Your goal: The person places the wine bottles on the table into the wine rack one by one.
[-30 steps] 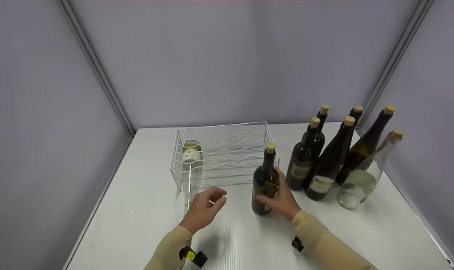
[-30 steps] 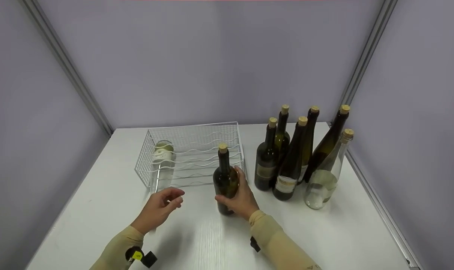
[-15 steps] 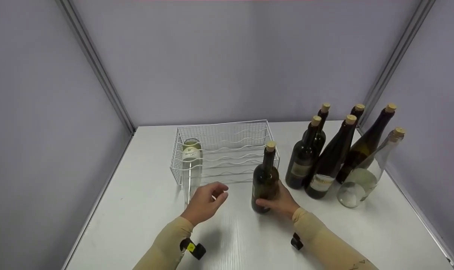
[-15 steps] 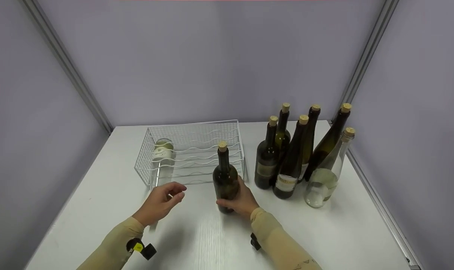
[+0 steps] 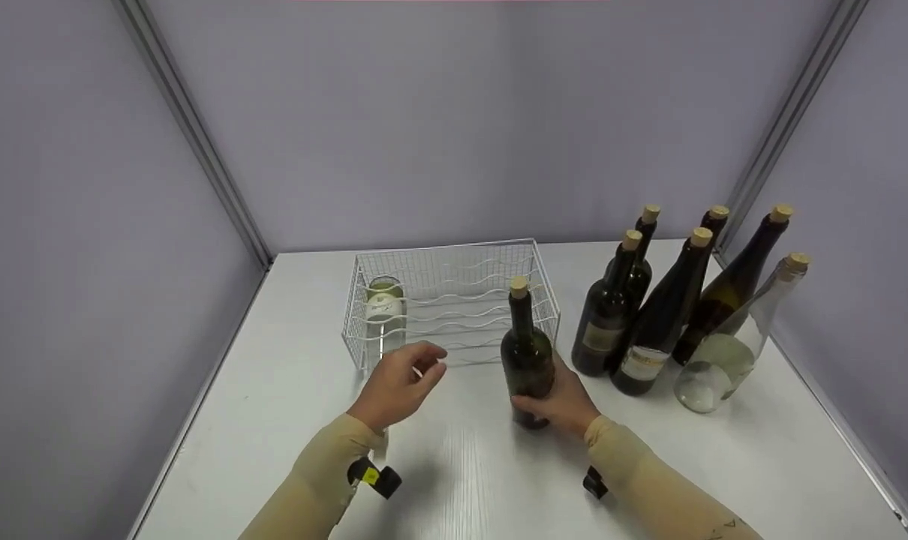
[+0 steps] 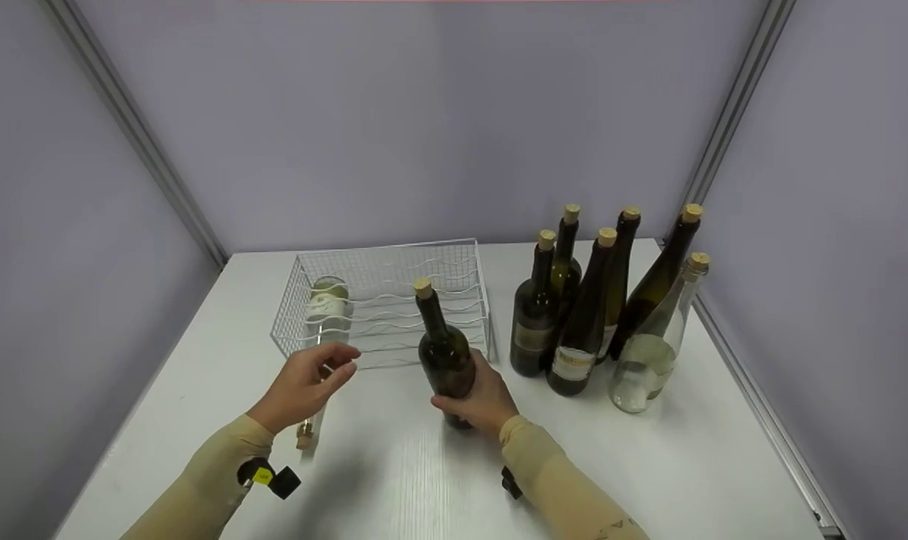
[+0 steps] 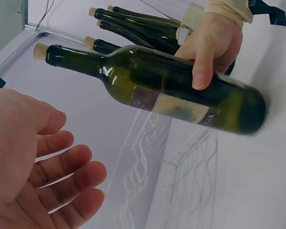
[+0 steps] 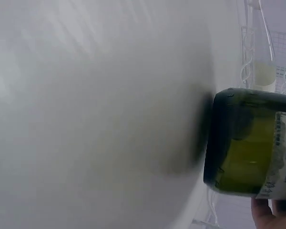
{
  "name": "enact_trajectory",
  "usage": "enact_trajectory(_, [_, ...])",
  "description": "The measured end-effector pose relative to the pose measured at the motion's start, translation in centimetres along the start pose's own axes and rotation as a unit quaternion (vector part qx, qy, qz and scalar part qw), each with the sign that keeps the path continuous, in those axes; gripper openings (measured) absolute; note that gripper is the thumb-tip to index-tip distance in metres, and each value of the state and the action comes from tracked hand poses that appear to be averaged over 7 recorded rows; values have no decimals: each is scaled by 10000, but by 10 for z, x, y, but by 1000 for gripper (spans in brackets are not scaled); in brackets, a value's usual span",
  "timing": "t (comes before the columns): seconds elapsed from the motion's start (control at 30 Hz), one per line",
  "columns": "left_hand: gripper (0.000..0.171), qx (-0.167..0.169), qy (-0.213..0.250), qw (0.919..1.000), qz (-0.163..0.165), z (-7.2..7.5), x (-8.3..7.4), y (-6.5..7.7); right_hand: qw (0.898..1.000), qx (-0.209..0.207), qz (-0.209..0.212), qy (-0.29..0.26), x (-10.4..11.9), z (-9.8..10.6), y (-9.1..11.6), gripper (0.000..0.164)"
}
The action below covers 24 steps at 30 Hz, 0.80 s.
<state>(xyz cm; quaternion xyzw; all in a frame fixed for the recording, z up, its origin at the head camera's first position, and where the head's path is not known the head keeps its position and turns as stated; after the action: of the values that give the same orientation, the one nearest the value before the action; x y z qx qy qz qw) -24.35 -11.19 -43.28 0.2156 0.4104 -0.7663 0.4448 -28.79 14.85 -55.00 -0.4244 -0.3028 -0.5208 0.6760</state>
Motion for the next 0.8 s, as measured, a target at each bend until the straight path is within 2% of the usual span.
enact_trajectory(0.2, [14,-371,-318,9984,-277,18,-11,-1,9969,41,743,268,19,12,-2,84])
enact_trajectory(0.37, [15,-539,-763,9920,-845,32,-29,-1,9907,70,1233,564,31,21,-3,78])
enact_trajectory(0.47, [15,-711,-1286,9795,-1377,39,-43,-2,9853,109,1435,919,37,24,-3,80])
enact_trajectory(0.63, [15,-1050,-2008,9465,-2296,43,-66,-3,9715,266,1726,1604,44,24,2,83])
enact_trajectory(0.7, [14,-1077,-2162,9370,-2523,41,-72,-4,9666,411,1817,1758,46,22,4,83])
enact_trajectory(0.8, [16,-888,-2432,9290,-2643,35,-76,-7,9588,647,2005,1908,48,17,7,80])
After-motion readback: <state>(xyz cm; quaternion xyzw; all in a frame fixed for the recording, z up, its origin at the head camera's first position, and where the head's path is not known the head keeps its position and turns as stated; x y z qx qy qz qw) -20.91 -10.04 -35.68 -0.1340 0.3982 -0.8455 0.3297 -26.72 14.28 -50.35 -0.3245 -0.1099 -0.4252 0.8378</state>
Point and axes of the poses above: each hand's wrist, its own y-axis away from the middle knuckle, its own z-axis out of the back of the hand, x = y × z, the point moved 5 cm from there along -y, towards the middle knuckle, and after that the axes turned 7 degrees about -x, right-handed, at the moved point
